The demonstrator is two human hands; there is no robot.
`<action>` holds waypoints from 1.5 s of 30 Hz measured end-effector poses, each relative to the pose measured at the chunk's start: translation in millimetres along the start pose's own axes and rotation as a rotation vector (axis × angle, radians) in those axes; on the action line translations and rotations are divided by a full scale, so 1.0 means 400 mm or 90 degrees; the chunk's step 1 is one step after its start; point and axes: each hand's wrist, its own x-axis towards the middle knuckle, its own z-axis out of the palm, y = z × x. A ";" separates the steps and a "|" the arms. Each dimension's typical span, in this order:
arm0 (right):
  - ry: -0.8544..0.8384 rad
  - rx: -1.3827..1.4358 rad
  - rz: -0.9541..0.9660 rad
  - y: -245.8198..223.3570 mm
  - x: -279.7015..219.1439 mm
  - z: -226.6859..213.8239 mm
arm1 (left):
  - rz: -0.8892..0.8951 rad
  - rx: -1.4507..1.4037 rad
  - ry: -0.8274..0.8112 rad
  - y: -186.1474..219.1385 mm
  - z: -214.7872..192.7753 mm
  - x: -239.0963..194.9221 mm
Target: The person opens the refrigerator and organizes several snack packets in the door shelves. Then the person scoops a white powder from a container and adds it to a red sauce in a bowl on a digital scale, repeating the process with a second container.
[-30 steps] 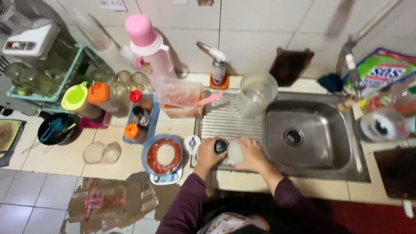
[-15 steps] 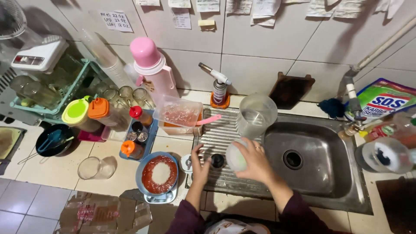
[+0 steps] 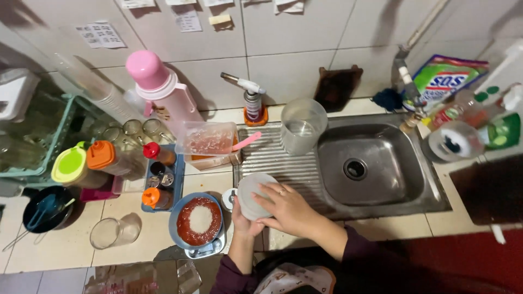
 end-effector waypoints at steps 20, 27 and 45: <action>0.110 -0.248 0.128 -0.118 -0.085 0.043 | -0.182 0.083 -0.111 -0.010 -0.020 -0.013; 0.117 -0.054 0.239 -0.105 -0.127 0.000 | -0.191 0.115 -0.103 0.002 0.035 -0.046; 0.023 0.137 0.731 0.088 -0.430 0.410 | -0.148 0.081 0.072 0.082 -0.049 -0.019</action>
